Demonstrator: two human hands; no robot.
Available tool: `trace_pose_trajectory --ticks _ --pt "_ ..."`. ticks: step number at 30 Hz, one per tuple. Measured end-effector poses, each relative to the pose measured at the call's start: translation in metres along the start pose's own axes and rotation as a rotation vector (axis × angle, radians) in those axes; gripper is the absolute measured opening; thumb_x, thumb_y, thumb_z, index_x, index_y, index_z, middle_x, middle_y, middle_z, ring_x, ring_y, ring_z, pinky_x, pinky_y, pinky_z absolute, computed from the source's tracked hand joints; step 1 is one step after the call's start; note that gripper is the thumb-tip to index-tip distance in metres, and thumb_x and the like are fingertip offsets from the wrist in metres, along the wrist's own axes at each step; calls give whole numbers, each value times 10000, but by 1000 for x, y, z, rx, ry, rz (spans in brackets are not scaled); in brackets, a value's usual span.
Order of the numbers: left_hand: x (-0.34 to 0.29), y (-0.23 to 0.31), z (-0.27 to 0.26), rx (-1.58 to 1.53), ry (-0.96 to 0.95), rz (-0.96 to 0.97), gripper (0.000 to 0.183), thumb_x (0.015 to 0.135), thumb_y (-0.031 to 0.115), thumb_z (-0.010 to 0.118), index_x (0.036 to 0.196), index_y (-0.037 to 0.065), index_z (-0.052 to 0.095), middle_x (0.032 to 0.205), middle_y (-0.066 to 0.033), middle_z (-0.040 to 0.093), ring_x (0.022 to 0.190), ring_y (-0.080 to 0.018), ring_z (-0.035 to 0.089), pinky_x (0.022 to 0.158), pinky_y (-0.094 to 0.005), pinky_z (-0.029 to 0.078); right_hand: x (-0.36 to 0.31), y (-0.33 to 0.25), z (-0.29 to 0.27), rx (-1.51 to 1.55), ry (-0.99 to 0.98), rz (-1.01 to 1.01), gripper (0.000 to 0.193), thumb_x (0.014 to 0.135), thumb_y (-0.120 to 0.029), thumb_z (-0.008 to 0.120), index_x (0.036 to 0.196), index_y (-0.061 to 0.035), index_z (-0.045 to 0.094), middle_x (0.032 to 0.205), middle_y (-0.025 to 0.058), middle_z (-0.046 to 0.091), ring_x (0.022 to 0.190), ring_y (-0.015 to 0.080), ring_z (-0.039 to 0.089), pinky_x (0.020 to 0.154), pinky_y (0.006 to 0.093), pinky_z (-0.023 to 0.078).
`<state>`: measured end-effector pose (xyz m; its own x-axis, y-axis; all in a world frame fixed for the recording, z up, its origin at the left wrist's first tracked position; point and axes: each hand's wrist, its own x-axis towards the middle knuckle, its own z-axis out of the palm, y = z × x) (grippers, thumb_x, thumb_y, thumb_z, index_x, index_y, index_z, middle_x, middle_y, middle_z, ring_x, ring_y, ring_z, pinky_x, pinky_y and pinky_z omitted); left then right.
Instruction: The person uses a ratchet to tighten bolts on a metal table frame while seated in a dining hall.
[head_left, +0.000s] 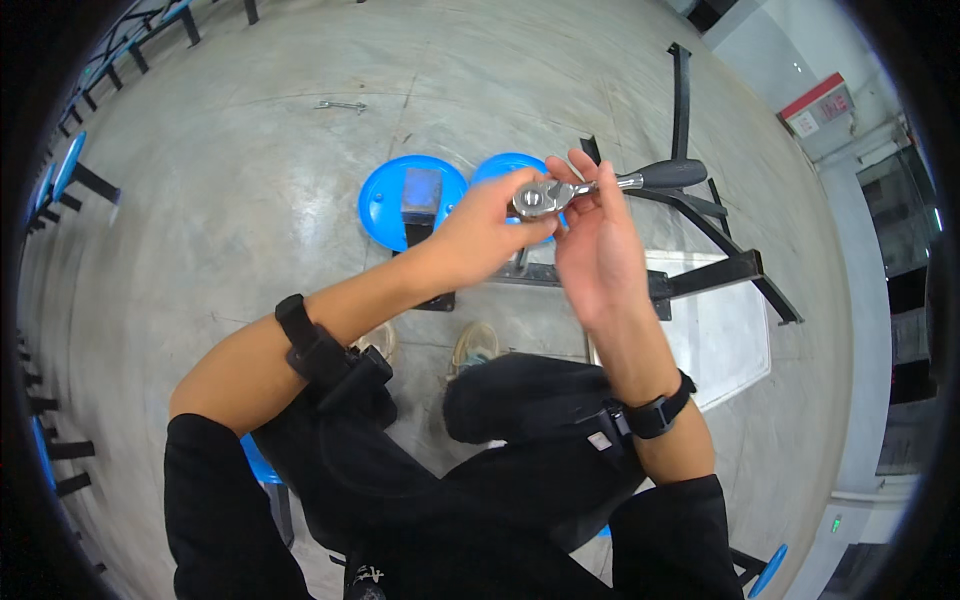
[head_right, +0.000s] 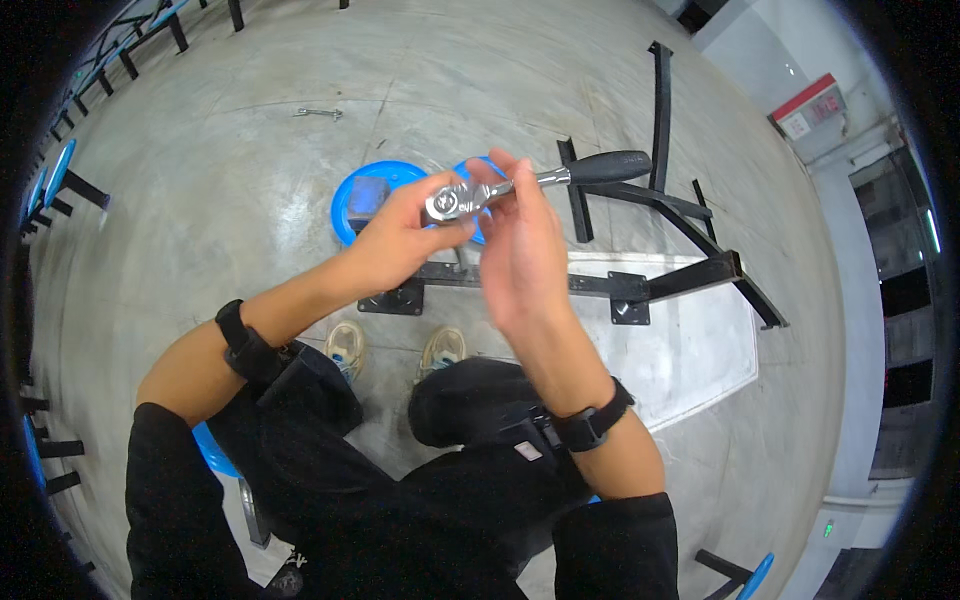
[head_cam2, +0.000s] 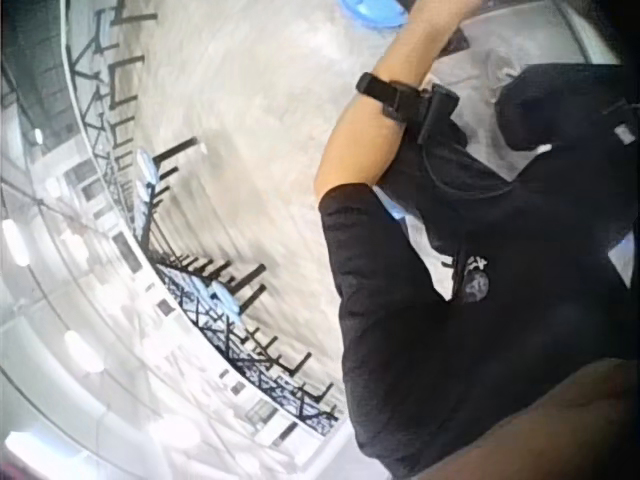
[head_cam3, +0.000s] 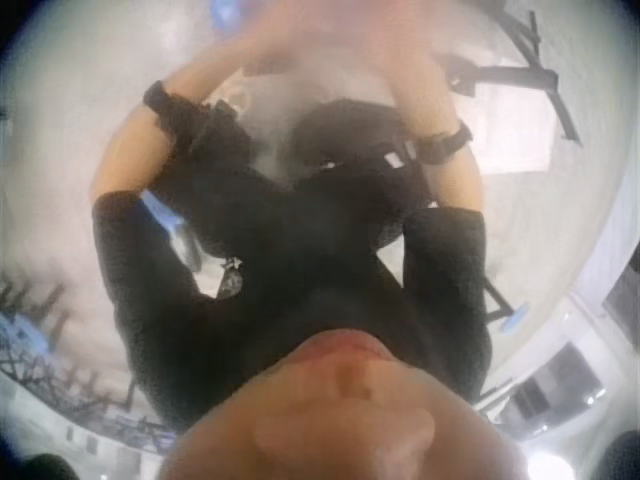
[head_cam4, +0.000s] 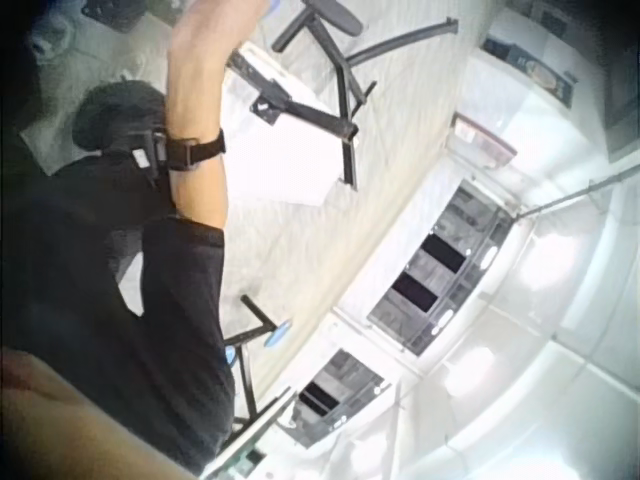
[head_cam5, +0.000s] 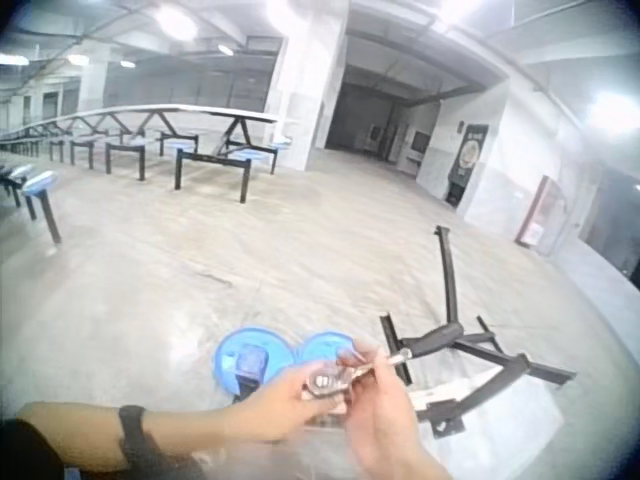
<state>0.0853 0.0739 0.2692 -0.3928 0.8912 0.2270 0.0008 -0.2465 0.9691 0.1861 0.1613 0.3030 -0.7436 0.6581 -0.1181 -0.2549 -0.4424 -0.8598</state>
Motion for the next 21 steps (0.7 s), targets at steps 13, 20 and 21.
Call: trace_pose_trajectory --ticks 13,20,21 --pt "-22 34 -93 232 41 317 108 681 -8 668 770 -4 607 691 7 577 628 -35 485 546 -192 357 -18 -19 23 -1069 -348 -768 202 823 -198 625 859 -5 576 661 84 558 574 176 528 542 286 406" --pt "-23 33 -98 355 83 252 155 695 85 626 822 -4 615 882 -76 620 794 -129 565 703 -250 433 -11 14 48 -371 -598 330 270 956 -244 454 1050 0 518 733 42 556 593 109 535 548 233 426" --pt "-24 33 -101 334 79 174 242 749 76 587 978 -3 574 1049 -95 574 953 -155 534 820 -278 419 -11 19 50 -268 -568 318 263 971 -238 425 1027 1 518 711 24 536 560 82 505 520 214 408"
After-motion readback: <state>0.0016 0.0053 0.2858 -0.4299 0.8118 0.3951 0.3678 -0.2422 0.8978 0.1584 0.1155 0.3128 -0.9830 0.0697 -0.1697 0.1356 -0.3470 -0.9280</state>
